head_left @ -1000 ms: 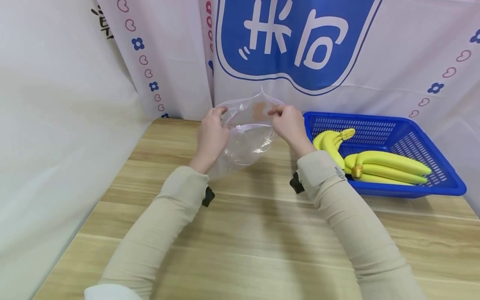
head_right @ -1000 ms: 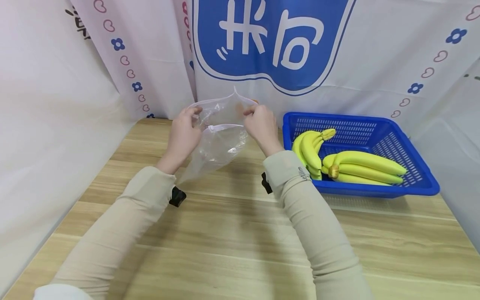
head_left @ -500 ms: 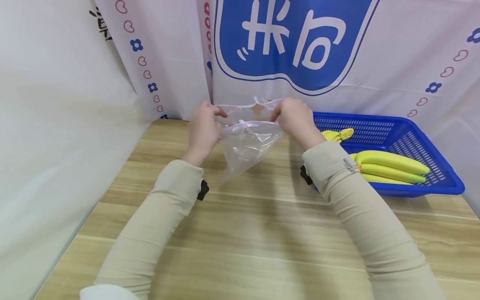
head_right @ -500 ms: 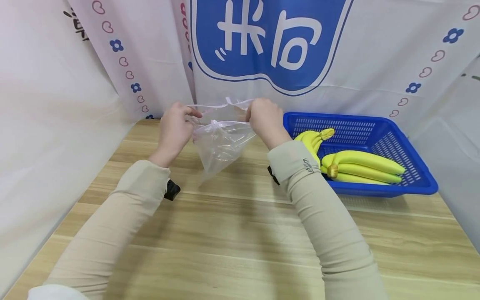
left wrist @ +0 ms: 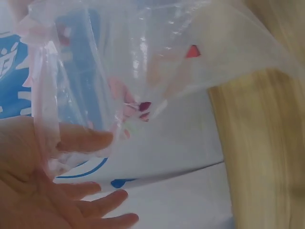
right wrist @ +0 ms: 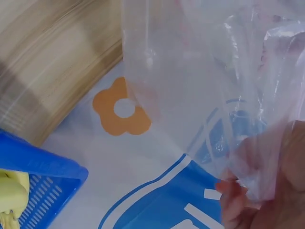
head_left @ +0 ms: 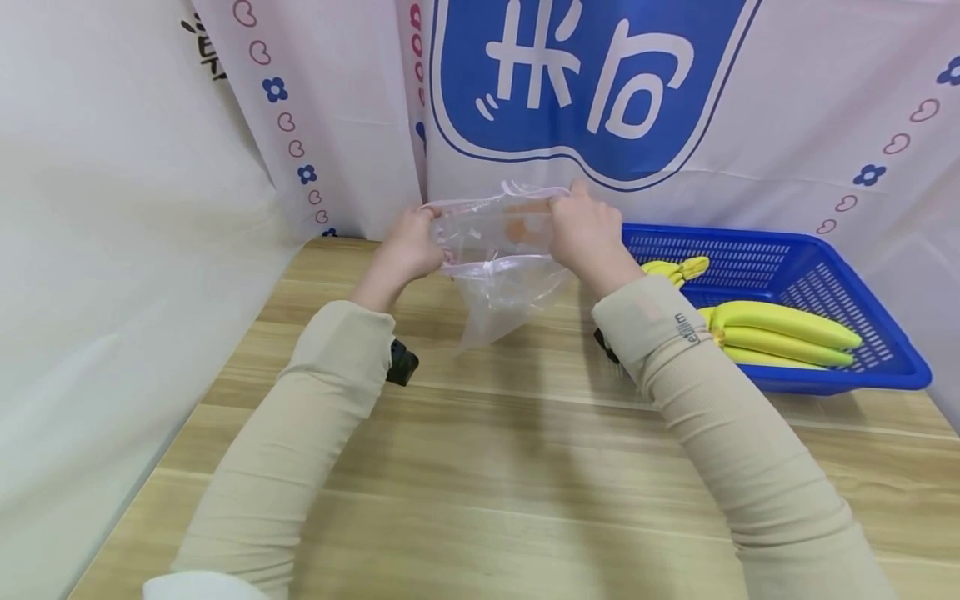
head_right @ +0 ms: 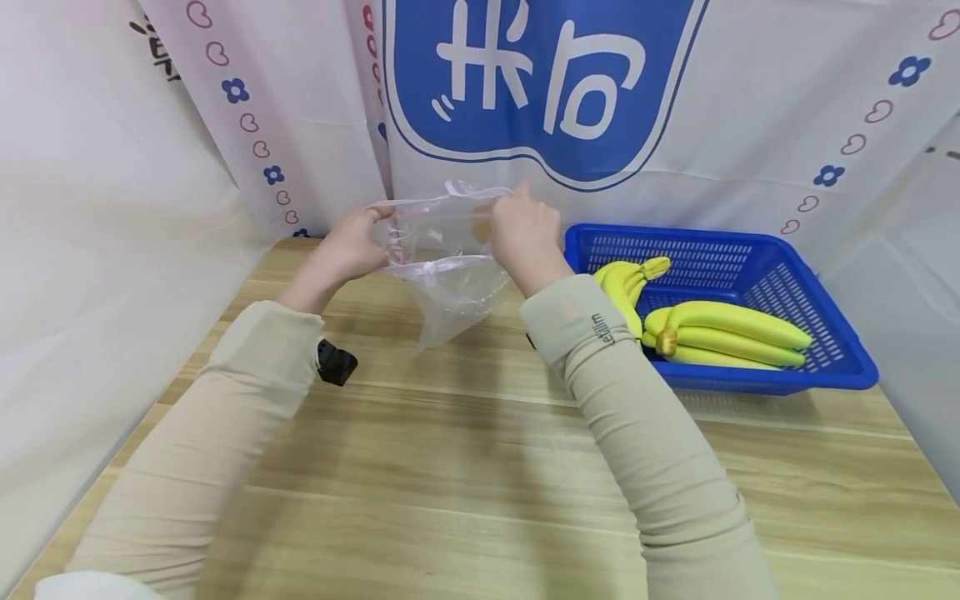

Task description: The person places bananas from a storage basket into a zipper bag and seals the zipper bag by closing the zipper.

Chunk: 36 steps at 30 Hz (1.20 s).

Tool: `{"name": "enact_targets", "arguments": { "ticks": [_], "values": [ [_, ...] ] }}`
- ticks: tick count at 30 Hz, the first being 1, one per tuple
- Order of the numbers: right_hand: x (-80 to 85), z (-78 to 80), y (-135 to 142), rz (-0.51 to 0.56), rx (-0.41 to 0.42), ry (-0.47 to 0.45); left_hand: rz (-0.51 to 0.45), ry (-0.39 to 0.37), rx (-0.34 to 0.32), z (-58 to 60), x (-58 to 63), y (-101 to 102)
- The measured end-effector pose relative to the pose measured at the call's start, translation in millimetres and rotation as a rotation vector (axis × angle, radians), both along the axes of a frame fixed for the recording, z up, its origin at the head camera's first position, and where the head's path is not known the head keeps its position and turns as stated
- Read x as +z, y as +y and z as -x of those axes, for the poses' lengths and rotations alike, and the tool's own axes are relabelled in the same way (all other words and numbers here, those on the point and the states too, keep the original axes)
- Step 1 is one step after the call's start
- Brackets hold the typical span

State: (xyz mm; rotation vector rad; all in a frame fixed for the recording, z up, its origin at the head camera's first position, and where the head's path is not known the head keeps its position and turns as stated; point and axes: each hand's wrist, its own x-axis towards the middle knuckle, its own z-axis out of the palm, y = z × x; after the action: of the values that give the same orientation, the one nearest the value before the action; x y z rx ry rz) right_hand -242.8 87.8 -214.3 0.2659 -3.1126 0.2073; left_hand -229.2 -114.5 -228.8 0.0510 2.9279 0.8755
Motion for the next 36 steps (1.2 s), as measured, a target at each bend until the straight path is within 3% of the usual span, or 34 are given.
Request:
{"name": "enact_targets", "arguments": {
  "ticks": [5,11,17,24,30,36],
  "values": [
    [-2.2,3.8,-2.1,0.12,0.023,-0.097,-0.017,-0.005,0.02,-1.2,1.8,-3.0],
    [-11.4,9.5,-0.2,0.253,0.087,-0.233,-0.101,0.007,0.004,0.6,-8.0,-11.9],
    [-20.4,13.4,6.3,0.334,0.102,-0.21,-0.221,0.1,-0.055,3.2,-19.2,-18.0],
    [-26.3,13.8,15.6,0.465,0.162,-0.162,-0.241,0.214,-0.128,5.6,-28.9,-21.0],
    [-25.8,15.3,28.2,0.535,0.247,-0.072,-0.224,0.228,-0.106,7.7,-32.4,-17.5],
    [-18.2,13.1,46.1,0.646,0.276,-0.079,-0.208,0.252,-0.066,7.3,-33.0,-16.2]
  ]
}}
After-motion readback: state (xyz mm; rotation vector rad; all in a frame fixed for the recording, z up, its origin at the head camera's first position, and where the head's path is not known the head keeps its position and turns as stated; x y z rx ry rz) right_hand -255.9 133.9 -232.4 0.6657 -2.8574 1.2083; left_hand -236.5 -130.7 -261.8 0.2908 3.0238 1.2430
